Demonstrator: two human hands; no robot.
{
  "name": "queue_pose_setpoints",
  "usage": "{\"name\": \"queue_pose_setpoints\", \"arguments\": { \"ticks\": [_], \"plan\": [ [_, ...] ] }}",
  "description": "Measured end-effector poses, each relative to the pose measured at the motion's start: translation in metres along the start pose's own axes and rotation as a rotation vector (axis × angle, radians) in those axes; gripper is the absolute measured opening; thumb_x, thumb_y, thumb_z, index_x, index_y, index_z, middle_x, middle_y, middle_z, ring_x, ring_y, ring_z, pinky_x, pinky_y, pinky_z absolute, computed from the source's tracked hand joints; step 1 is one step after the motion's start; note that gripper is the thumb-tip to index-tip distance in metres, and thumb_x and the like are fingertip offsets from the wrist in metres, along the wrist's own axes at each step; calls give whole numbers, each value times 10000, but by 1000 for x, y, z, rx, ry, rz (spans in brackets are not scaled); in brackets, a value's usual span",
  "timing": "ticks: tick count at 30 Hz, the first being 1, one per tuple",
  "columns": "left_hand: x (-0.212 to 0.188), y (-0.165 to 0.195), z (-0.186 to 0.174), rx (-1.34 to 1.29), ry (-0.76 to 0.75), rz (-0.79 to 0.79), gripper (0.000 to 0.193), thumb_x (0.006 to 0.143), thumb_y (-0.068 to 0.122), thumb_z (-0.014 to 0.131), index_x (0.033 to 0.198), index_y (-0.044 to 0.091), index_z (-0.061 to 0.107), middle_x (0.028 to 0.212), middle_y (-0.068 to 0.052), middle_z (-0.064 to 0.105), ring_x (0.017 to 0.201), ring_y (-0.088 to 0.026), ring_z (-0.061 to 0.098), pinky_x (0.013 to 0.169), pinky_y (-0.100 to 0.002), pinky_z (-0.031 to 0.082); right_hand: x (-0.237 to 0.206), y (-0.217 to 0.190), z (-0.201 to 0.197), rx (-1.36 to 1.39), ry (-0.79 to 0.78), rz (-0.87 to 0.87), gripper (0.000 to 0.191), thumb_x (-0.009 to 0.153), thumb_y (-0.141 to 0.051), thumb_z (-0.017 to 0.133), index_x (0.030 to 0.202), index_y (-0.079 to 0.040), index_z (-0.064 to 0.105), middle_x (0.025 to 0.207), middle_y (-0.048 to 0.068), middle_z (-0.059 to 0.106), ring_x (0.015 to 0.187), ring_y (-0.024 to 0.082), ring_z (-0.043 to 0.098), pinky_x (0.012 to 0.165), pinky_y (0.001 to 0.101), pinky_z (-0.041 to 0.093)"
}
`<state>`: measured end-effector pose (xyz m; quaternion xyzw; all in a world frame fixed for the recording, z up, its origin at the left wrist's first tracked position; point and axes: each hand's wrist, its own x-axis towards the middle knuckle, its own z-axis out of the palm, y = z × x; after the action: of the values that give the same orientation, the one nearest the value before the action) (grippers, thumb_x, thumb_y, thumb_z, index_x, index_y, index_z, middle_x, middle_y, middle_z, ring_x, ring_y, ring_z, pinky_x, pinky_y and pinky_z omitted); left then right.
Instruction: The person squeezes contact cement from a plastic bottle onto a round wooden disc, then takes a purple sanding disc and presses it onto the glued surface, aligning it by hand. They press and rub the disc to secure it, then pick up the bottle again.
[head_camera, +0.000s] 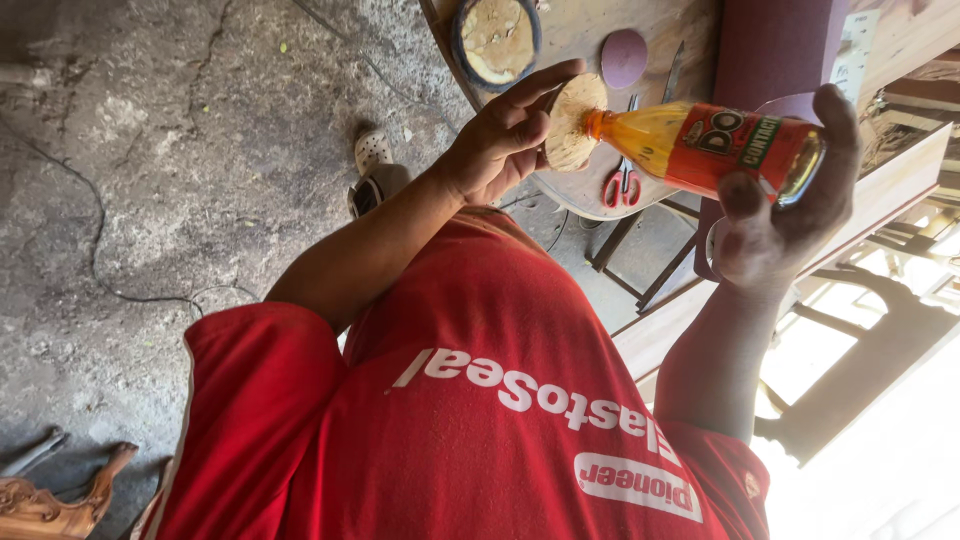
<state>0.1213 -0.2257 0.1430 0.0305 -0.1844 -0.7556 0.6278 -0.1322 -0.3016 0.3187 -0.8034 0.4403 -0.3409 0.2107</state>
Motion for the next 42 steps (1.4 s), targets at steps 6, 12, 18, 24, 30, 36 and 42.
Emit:
{"name": "queue_pose_setpoints", "arguments": {
  "ticks": [6,12,18,24,30,36,42],
  "plan": [
    [-7,12,6,-120,30,52,655,1104,258,658,1656,181,314,1592,-92,454,1452,-304,521,1190,-562,505,8,-13,11,128,22,-67,975,931,-719,656,1539,28,507,1240,82,613,995,189,621,862,331,515],
    [-13,24,7,-112,48,99,668,1104,254,647,1670,171,302,1602,-78,437,1451,-306,504,1187,-590,492,23,-9,17,236,-22,-158,919,930,-599,765,1552,11,473,1450,130,585,991,177,639,830,310,539],
    [-17,27,15,-95,68,99,729,1065,239,688,1672,174,289,1670,-49,395,1516,-304,469,1221,-598,457,25,-22,32,437,-108,-57,1052,877,-522,898,1633,-15,371,1484,72,508,1060,149,577,918,293,499],
    [-19,28,15,-121,39,128,815,1028,278,726,1684,195,250,1617,-76,415,1469,-298,482,1207,-595,467,37,-32,45,388,-44,-57,1139,815,-555,913,1628,-6,334,1499,62,460,1215,164,519,1069,302,476],
    [-19,31,8,-67,26,152,803,1031,299,727,1672,191,255,1624,-124,447,1445,-339,505,1189,-580,487,36,-37,36,330,14,-106,1102,868,-514,912,1644,-28,299,1628,47,391,1405,167,467,1163,303,396],
    [-21,28,10,-71,43,126,817,1016,321,742,1664,185,262,1618,-131,464,1415,-347,543,1170,-581,498,35,-45,39,395,28,-101,1088,828,-495,889,1562,-16,244,1591,87,352,1446,229,440,1170,358,382],
    [-22,28,13,-54,22,114,866,979,294,802,1652,140,279,1560,-104,482,1428,-286,534,1196,-566,489,26,-37,43,513,43,-113,1024,909,-409,909,1664,-66,308,1656,50,378,1473,169,423,1248,303,340]
  ]
}}
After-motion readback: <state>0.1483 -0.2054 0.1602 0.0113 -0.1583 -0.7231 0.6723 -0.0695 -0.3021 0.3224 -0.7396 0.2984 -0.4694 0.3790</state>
